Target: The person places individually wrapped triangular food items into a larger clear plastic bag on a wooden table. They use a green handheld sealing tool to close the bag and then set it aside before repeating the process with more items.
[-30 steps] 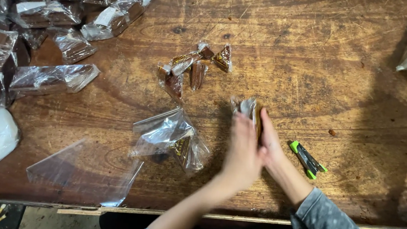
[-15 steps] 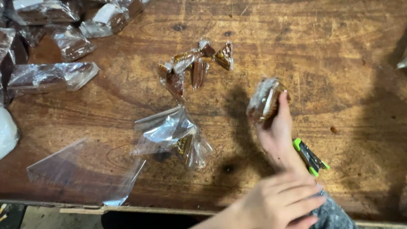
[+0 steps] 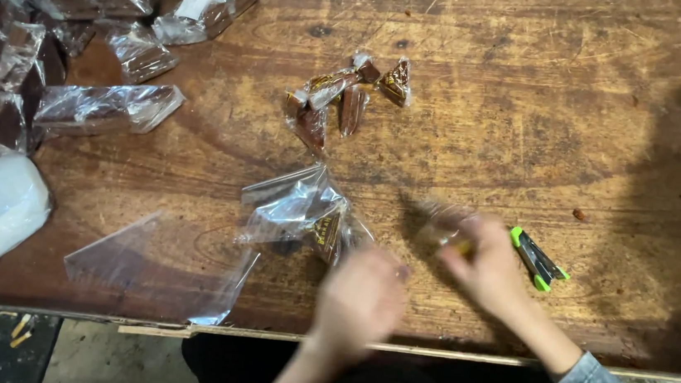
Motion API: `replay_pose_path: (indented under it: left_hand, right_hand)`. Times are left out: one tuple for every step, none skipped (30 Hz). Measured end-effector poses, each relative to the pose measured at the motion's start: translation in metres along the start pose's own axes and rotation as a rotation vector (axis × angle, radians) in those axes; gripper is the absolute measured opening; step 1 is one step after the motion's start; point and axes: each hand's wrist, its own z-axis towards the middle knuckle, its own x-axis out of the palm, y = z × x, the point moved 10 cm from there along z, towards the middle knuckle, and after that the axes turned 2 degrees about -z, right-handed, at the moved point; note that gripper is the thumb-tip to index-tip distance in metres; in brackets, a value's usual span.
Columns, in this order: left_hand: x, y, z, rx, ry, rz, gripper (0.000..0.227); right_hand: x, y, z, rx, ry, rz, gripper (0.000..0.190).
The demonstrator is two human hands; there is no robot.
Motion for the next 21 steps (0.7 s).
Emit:
replay_pose_path:
  left_hand:
    - [0.009, 0.044, -0.016, -0.263, 0.133, 0.102, 0.038]
    - [0.013, 0.086, -0.042, -0.528, 0.270, 0.206, 0.080]
    - [0.012, 0.094, -0.048, -0.534, 0.272, 0.207, 0.080]
    - [0.021, 0.112, -0.061, -0.633, 0.387, 0.230, 0.083]
    - [0.028, 0.130, -0.076, -0.732, 0.503, 0.253, 0.086]
    - [0.033, 0.134, -0.087, -0.735, 0.501, 0.251, 0.086]
    - [0.033, 0.132, -0.089, -0.644, 0.440, 0.361, 0.079]
    - [0.032, 0.130, -0.092, -0.549, 0.381, 0.467, 0.073]
    - [0.034, 0.131, -0.091, -0.549, 0.383, 0.465, 0.073]
    - [0.034, 0.130, -0.091, -0.552, 0.377, 0.493, 0.073]
    - [0.034, 0.130, -0.091, -0.555, 0.371, 0.521, 0.074]
    - [0.033, 0.130, -0.091, -0.562, 0.372, 0.519, 0.074]
    - [0.032, 0.130, -0.091, -0.567, 0.376, 0.515, 0.073]
    - [0.033, 0.131, -0.088, -0.567, 0.377, 0.510, 0.073]
    - [0.032, 0.128, -0.089, -0.569, 0.376, 0.507, 0.073]
    - [0.034, 0.130, -0.090, -0.596, 0.392, 0.499, 0.071]
    - [0.035, 0.132, -0.091, -0.622, 0.407, 0.491, 0.069]
    - [0.031, 0.130, -0.084, -0.620, 0.406, 0.486, 0.069]
    - [0.030, 0.130, -0.080, -0.646, 0.440, 0.442, 0.061]
    - [0.029, 0.130, -0.078, -0.672, 0.476, 0.398, 0.055]
    - [0.032, 0.130, -0.080, -0.671, 0.477, 0.394, 0.055]
  right_hand:
    - [0.033, 0.016, -0.014, -0.144, 0.276, -0.355, 0.058]
    - [0.065, 0.021, -0.038, -0.290, 0.556, -0.707, 0.050]
    - [0.064, 0.025, -0.040, -0.291, 0.561, -0.705, 0.050]
    - [0.063, 0.026, -0.041, -0.288, 0.585, -0.745, 0.049]
    - [0.063, 0.027, -0.041, -0.285, 0.609, -0.785, 0.049]
    - [0.062, 0.025, -0.041, -0.286, 0.611, -0.787, 0.049]
    - [0.061, 0.021, -0.041, -0.254, 0.628, -0.740, 0.061]
    - [0.061, 0.016, -0.042, -0.217, 0.642, -0.692, 0.074]
    - [0.057, 0.027, -0.037, -0.213, 0.644, -0.693, 0.074]
    - [0.052, 0.034, -0.033, -0.123, 0.654, -0.534, 0.082]
    - [0.047, 0.041, -0.029, -0.033, 0.661, -0.375, 0.090]
    - [0.048, 0.036, -0.028, -0.032, 0.668, -0.376, 0.090]
    - [0.048, 0.033, -0.027, -0.052, 0.653, -0.373, 0.089]
    - [0.046, 0.031, -0.024, -0.073, 0.633, -0.370, 0.088]
    - [0.049, 0.029, -0.028, -0.072, 0.635, -0.373, 0.088]
    - [0.055, 0.032, -0.031, -0.137, 0.645, -0.414, 0.088]
    - [0.060, 0.034, -0.033, -0.202, 0.656, -0.456, 0.089]
    - [0.065, 0.040, -0.039, -0.199, 0.654, -0.461, 0.089]
    - [0.068, 0.049, -0.043, -0.221, 0.624, -0.435, 0.085]
    - [0.071, 0.059, -0.049, -0.243, 0.596, -0.408, 0.081]
    - [0.081, 0.056, -0.051, -0.240, 0.596, -0.410, 0.081]
